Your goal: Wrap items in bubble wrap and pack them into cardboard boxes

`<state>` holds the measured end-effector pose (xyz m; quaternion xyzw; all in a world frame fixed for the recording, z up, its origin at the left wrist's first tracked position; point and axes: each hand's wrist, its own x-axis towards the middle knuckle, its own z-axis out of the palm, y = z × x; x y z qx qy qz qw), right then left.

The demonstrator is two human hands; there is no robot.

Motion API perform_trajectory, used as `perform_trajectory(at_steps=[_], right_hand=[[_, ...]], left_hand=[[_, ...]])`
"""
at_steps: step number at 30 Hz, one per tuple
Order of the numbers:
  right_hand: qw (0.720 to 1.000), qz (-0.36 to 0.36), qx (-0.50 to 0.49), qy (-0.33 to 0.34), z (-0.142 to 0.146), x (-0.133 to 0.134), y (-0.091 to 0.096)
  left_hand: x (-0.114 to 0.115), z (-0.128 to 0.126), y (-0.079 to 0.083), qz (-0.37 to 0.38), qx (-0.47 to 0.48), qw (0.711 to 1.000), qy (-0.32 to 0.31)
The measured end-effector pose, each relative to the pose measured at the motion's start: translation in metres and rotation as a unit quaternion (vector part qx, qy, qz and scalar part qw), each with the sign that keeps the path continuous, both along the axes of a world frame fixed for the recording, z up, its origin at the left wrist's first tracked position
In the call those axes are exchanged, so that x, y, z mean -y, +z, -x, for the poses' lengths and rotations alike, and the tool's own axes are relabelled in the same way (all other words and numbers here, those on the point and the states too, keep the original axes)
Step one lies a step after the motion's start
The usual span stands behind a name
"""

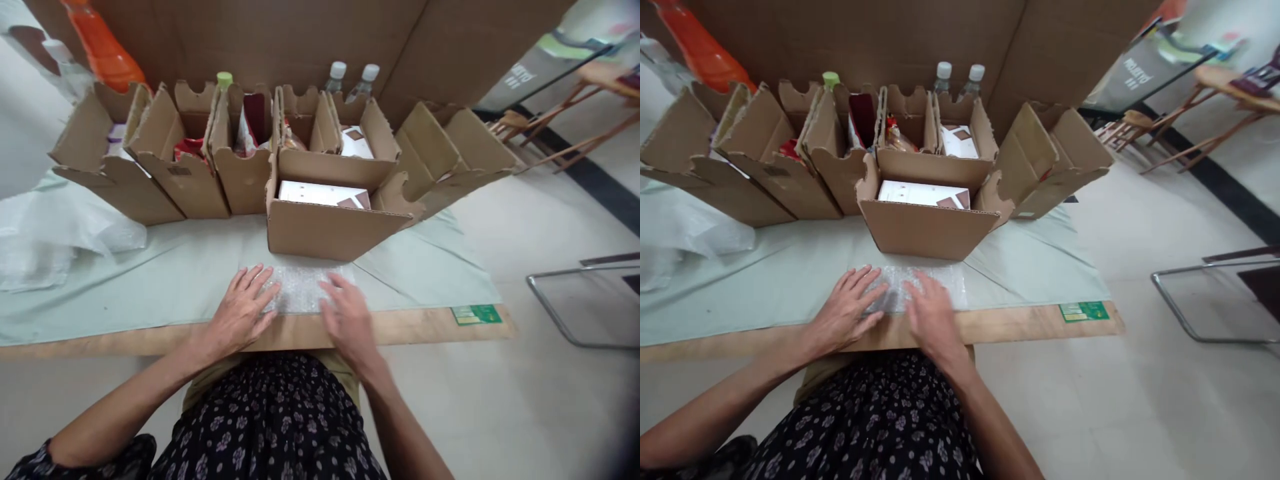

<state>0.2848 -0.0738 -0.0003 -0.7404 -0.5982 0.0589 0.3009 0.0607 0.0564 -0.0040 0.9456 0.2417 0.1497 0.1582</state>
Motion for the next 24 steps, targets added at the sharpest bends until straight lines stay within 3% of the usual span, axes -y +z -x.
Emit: perform_trajectory(at_steps=[3,5,9,12,15,19,24], right_hand=[[0.99,0.068,0.018,0.125,0.023,-0.027,-0.011],[0.988,0.084,0.032,0.128,0.016,-0.021,-0.021],[0.999,0.023,0.042,0.018,-0.035,0.024,-0.031],[0.995,-0.055,0.014,-0.076,-0.07,0.037,-0.02],[0.987,-0.088,-0.065,-0.116,-0.09,0.013,-0.003],[0.973,-0.053,-0.186,-0.127,-0.103,-0.038,0.006],[0.961,-0.034,-0.241,-0.129,-0.098,-0.059,-0.002]], left_hand=[[0.0,-0.006,-0.012,0.018,-0.053,0.998,-0.015],[-0.001,-0.003,-0.019,0.038,-0.064,0.997,-0.032],[-0.004,0.005,-0.021,0.091,-0.031,0.994,-0.052],[-0.012,-0.004,-0.014,0.107,0.052,0.993,0.01],[-0.024,-0.031,-0.004,0.141,0.15,0.973,0.109],[-0.032,-0.066,0.002,0.211,0.255,0.927,0.179],[-0.023,-0.061,-0.004,0.24,0.326,0.884,0.233]])
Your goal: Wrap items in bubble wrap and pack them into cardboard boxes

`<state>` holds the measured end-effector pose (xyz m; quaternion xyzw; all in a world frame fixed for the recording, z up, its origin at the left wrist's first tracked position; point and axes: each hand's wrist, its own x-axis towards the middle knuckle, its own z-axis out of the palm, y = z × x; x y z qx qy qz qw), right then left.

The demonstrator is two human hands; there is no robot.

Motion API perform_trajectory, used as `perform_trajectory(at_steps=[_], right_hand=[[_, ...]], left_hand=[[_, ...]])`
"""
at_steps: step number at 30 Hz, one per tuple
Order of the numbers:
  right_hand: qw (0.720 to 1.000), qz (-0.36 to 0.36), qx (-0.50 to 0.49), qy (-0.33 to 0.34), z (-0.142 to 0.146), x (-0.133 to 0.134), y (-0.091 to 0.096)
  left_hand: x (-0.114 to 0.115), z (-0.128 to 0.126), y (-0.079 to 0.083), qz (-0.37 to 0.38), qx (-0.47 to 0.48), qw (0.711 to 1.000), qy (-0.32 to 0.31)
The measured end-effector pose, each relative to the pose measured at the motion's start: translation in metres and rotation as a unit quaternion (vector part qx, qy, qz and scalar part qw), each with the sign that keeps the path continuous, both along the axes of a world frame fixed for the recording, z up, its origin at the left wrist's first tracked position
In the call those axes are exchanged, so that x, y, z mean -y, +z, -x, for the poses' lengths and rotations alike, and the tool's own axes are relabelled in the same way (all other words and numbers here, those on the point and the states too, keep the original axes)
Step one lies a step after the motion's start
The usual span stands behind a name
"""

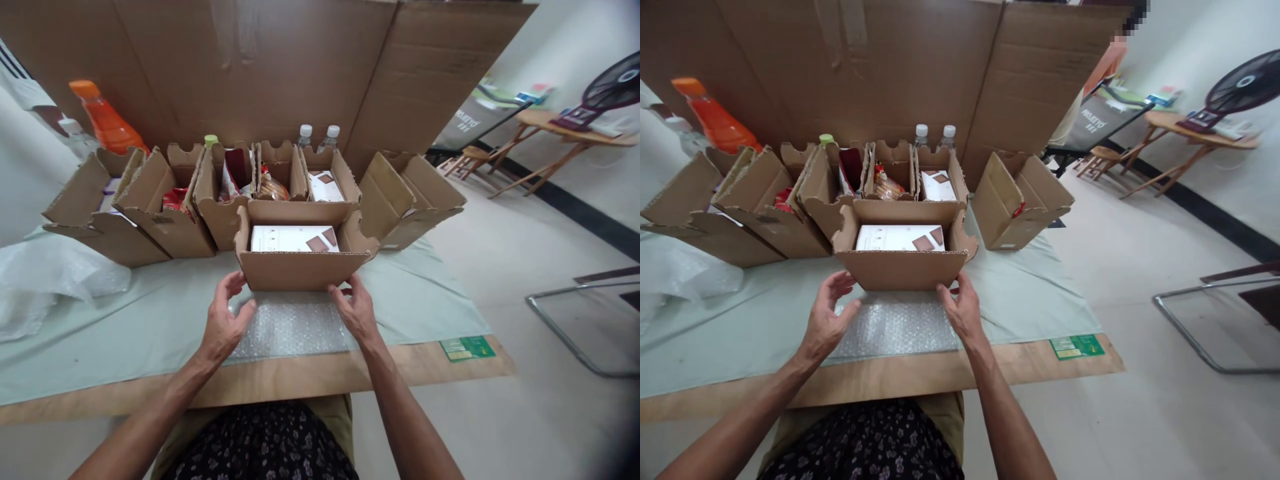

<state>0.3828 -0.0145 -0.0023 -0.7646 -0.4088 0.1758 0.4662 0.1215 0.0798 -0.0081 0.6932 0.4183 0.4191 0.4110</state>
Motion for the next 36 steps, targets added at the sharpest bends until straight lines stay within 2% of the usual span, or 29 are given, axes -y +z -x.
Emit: perform_trajectory(at_steps=[7,10,14,17,20,23,26,30,33,36], right_hand=[[0.998,-0.032,-0.019,0.046,0.016,-0.022,-0.006],[0.996,-0.052,-0.012,0.066,0.009,-0.016,-0.011],[0.995,-0.018,0.068,0.064,-0.007,0.029,-0.025],[0.983,0.035,0.16,0.083,-0.01,0.055,-0.033],[0.962,0.089,0.239,0.096,-0.004,0.054,-0.037],[0.953,0.104,0.26,0.117,0.005,0.043,-0.033],[0.967,0.082,0.207,0.125,0.017,0.05,-0.019],[0.987,0.095,0.019,0.125,0.045,0.09,-0.001],[0.979,0.099,-0.12,0.132,0.078,0.122,-0.001],[0.97,0.092,-0.187,0.125,0.107,0.145,-0.012]], left_hand=[[-0.002,0.014,-0.007,-0.036,0.018,0.999,0.011],[-0.002,0.023,-0.005,-0.048,-0.007,0.999,-0.008],[0.006,0.058,-0.004,-0.062,-0.127,0.99,0.016],[0.007,0.081,-0.012,-0.1,-0.244,0.965,0.013],[0.004,0.083,-0.026,-0.131,-0.32,0.938,0.018],[0.003,0.071,-0.032,-0.141,-0.338,0.93,0.015],[0.008,0.067,-0.023,-0.13,-0.313,0.941,0.003],[0.007,0.077,0.001,-0.078,-0.284,0.956,0.002],[-0.01,0.065,0.012,-0.175,-0.277,0.944,-0.029],[-0.029,0.027,0.009,-0.266,-0.28,0.918,-0.086]])
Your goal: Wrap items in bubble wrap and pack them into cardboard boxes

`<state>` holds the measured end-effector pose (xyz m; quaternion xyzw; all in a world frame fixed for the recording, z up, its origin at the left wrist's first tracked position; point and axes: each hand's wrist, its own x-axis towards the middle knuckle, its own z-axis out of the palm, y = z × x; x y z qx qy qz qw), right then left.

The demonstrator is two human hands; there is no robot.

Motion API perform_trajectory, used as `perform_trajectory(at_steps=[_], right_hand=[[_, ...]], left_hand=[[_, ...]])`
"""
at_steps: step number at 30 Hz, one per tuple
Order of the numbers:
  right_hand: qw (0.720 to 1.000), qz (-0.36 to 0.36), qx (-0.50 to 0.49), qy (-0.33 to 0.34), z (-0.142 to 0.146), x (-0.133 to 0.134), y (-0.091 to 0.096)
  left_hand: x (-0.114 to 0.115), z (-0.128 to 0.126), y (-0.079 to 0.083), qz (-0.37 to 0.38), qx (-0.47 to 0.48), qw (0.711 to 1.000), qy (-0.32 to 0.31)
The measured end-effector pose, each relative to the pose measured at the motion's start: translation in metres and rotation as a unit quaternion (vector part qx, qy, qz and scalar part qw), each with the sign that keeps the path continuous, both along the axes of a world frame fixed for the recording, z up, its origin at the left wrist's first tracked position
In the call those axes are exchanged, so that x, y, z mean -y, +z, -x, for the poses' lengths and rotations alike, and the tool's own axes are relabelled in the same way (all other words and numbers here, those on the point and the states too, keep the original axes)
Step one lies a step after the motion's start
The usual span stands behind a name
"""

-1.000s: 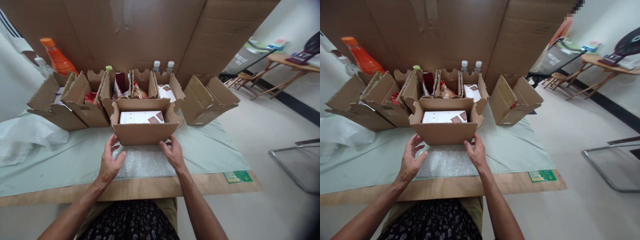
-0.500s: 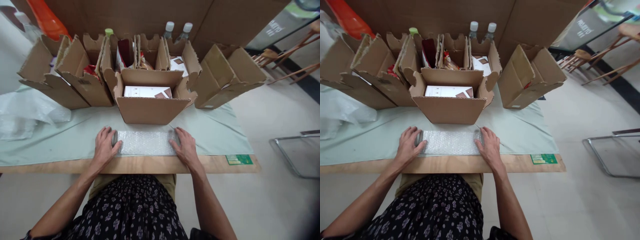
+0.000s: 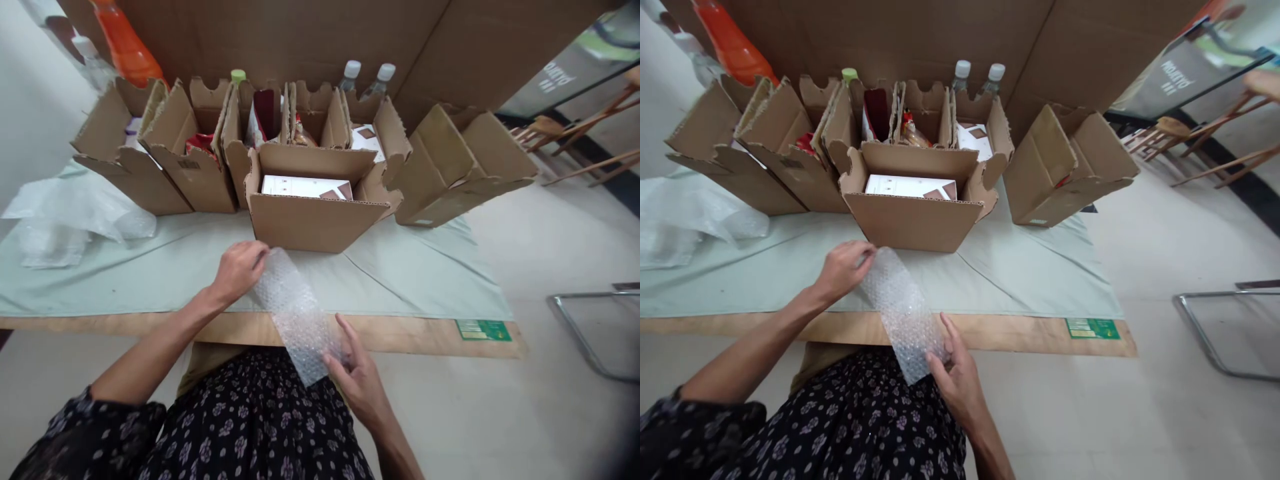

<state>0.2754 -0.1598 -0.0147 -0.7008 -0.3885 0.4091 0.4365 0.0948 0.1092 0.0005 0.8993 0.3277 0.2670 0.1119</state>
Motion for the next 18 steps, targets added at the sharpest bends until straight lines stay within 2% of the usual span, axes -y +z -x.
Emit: perform_trajectory(at_steps=[2,4,6,8,10,12,14,16,18], right_hand=[[1.0,0.007,-0.015,-0.005,0.012,0.011,-0.006],[1.0,0.02,-0.02,0.001,0.017,0.017,-0.006],[0.999,0.028,-0.021,0.026,0.018,0.021,-0.001],[0.998,0.021,-0.034,0.054,0.018,0.02,0.006],[0.995,0.008,-0.079,0.06,0.019,0.015,0.011],[0.986,-0.009,-0.163,0.028,0.023,0.007,0.013],[0.968,-0.03,-0.249,-0.014,0.028,-0.005,0.014],[0.95,-0.049,-0.305,-0.04,0.032,-0.017,0.015],[0.941,-0.058,-0.33,-0.036,0.033,-0.024,0.018]], left_hand=[[-0.006,-0.026,-0.006,-0.007,-0.011,0.999,-0.039],[-0.002,-0.04,-0.01,-0.015,-0.015,0.998,-0.061],[0.012,-0.035,-0.01,-0.032,0.012,0.998,-0.058],[0.034,-0.014,-0.005,-0.021,0.065,0.996,-0.065],[0.06,0.014,0.002,0.069,0.105,0.986,-0.113],[0.085,0.04,0.009,0.224,0.098,0.954,-0.175],[0.106,0.054,0.012,0.332,0.078,0.918,-0.2],[0.121,0.056,0.011,0.363,0.068,0.911,-0.181],[0.128,0.05,0.007,0.358,0.078,0.922,-0.125]])
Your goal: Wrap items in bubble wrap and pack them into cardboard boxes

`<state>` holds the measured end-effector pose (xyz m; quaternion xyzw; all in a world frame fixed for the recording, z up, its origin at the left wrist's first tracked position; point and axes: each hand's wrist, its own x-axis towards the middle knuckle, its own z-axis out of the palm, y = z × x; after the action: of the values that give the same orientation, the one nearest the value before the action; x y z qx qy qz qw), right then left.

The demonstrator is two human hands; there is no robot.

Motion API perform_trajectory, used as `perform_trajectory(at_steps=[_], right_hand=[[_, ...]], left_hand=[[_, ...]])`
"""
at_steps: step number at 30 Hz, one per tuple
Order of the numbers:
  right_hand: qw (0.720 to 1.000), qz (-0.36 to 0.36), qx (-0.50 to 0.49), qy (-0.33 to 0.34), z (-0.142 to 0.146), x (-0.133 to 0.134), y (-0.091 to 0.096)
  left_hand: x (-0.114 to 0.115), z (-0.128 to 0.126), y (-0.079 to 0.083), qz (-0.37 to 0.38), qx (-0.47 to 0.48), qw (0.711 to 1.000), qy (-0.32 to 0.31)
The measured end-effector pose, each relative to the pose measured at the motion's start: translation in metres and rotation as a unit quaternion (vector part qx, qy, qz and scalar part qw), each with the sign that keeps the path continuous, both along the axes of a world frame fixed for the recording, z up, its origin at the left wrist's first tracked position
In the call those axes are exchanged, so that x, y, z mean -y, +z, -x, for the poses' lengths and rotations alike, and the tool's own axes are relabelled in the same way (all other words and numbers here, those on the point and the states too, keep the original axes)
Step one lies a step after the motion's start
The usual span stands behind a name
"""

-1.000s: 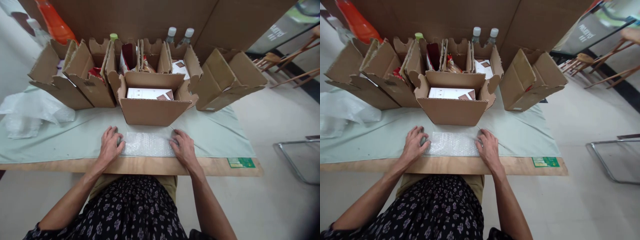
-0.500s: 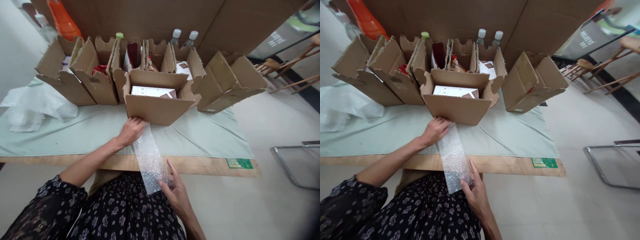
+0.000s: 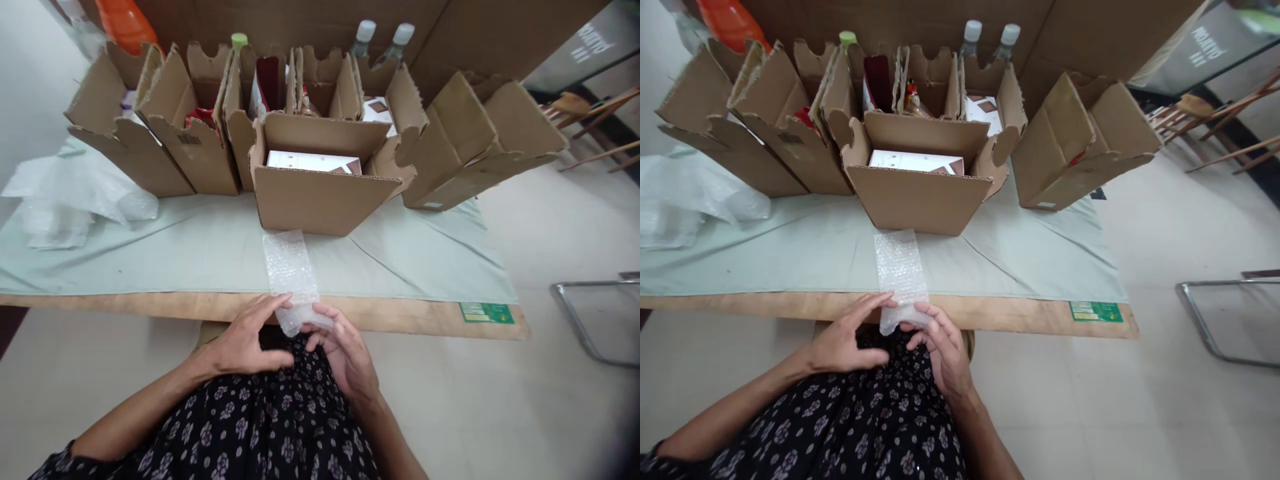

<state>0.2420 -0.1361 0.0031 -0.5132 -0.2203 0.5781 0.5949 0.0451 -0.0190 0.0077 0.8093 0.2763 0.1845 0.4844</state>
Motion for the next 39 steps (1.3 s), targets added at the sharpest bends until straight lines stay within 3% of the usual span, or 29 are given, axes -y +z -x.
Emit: perform_trajectory(at_steps=[3,6,8,11,13,16,19,22,28,31,33,36,39], right_hand=[[0.999,-0.018,0.034,0.008,-0.006,0.002,0.005],[0.975,-0.047,0.214,-0.024,-0.016,0.009,0.007],[0.922,-0.095,0.375,-0.014,-0.02,0.007,0.004],[0.797,-0.173,0.576,0.055,-0.021,-0.008,-0.007],[0.723,-0.187,0.656,0.107,-0.02,-0.022,-0.016],[0.666,-0.176,0.708,0.156,-0.02,-0.036,-0.025],[0.661,-0.183,0.712,0.152,-0.02,-0.04,-0.025],[0.691,-0.194,0.678,0.157,-0.02,-0.04,-0.018],[0.772,-0.128,0.604,0.153,-0.02,-0.053,-0.014],[0.793,-0.101,0.584,0.14,-0.02,-0.058,-0.017],[0.784,-0.102,0.603,0.106,-0.019,-0.056,-0.017],[0.731,-0.117,0.671,0.043,-0.017,-0.049,-0.015],[0.681,-0.146,0.711,0.095,-0.016,-0.045,-0.012]], left_hand=[[0.0,-0.013,-0.007,0.021,-0.02,0.994,0.104],[-0.007,-0.019,-0.01,0.037,-0.058,0.987,0.147],[-0.011,-0.02,-0.012,0.016,-0.081,0.985,0.154],[-0.013,-0.019,-0.019,-0.036,-0.109,0.981,0.157],[-0.013,-0.019,-0.024,-0.087,-0.13,0.974,0.164],[-0.011,-0.014,-0.026,-0.191,-0.125,0.956,0.182],[-0.006,-0.005,-0.019,-0.271,-0.064,0.95,0.14],[-0.002,0.001,-0.011,-0.304,-0.029,0.95,0.07],[-0.007,-0.008,-0.008,-0.308,-0.042,0.943,0.119],[-0.015,-0.013,-0.014,-0.291,-0.036,0.947,0.132],[-0.02,-0.016,-0.019,-0.264,-0.049,0.953,0.139],[-0.026,-0.02,-0.027,-0.23,-0.089,0.958,0.146],[-0.028,-0.021,-0.028,-0.234,-0.116,0.954,0.149]])
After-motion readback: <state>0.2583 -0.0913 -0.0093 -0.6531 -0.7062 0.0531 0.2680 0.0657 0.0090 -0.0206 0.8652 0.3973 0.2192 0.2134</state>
